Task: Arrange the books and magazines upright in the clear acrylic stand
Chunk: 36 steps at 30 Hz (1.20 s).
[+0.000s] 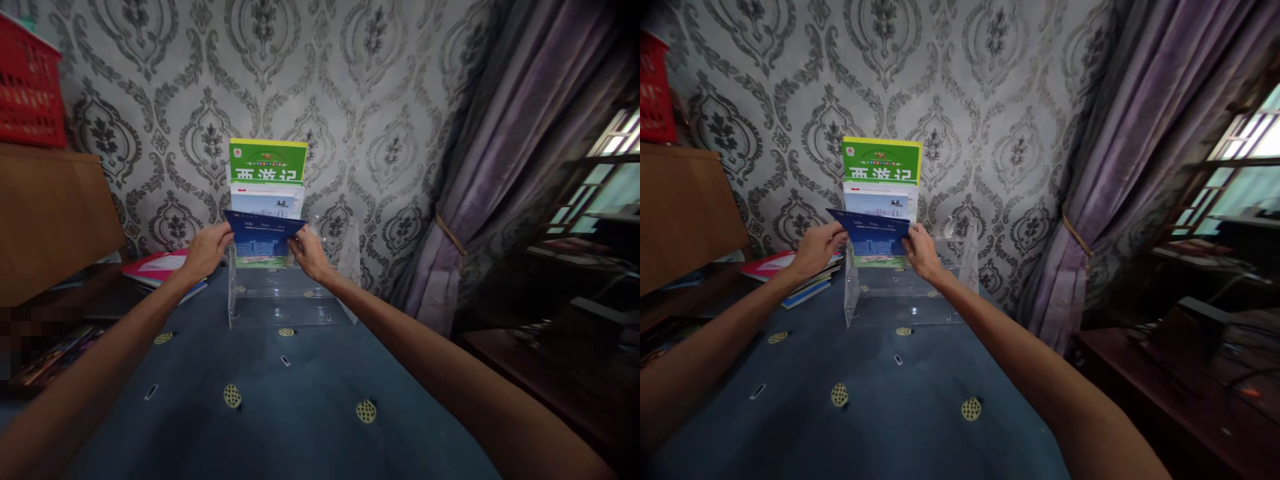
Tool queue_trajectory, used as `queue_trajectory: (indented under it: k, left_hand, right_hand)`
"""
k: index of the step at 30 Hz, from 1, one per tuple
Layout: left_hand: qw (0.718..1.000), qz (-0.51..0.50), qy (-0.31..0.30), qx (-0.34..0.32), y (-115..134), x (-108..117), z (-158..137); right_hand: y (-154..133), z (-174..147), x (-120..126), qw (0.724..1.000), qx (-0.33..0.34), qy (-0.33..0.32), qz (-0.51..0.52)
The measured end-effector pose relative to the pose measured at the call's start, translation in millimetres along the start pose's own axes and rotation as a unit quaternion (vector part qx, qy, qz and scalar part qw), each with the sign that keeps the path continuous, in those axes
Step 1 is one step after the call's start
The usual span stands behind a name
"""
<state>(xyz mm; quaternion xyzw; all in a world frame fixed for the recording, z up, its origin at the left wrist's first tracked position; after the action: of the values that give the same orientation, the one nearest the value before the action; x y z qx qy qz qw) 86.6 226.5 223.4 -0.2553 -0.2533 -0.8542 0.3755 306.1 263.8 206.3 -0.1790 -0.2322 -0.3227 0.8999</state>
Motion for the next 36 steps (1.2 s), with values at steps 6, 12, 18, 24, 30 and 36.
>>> queue_trajectory:
  k: [6, 12, 18, 24, 30, 36]
  left_hand:
    - [0.999, 0.026, -0.004, 0.026, 0, -7, -1]
    - [0.997, 0.022, 0.01, 0.075, 0, -3, 7]
    - [0.986, 0.106, -0.034, 0.124, -5, -10, 7]
    - [0.98, 0.117, -0.068, 0.147, -20, -21, -1]
    - [0.983, 0.092, -0.059, 0.15, -29, -27, -7]
    - [0.991, 0.021, 0.021, 0.128, -33, -24, -8]
  right_hand:
    - [1, 4, 23, 0.997, -0.035, 0.068, 0.019]
    - [10, 9, 19, 0.996, -0.077, 0.049, 0.006]
    - [19, 5, 3, 0.994, -0.102, 0.01, -0.023]
    - [22, 9, -2, 0.993, -0.112, 0.001, -0.044]
    - [20, 6, -2, 0.993, -0.115, 0.003, -0.039]
    - [27, -7, 10, 0.985, -0.151, 0.078, -0.017]
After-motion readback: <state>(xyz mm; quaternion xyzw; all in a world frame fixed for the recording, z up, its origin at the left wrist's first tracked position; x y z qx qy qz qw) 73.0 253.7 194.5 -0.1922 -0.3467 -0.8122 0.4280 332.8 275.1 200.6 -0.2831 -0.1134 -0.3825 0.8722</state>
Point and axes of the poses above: each hand's wrist, its own z-axis towards the middle knuckle, its own x-axis out of the back of the hand, y = z × x, the point moved 9 cm from there along z, towards the middle knuckle, and after that the axes turned 8 degrees about -z, right-handed, at the moved point
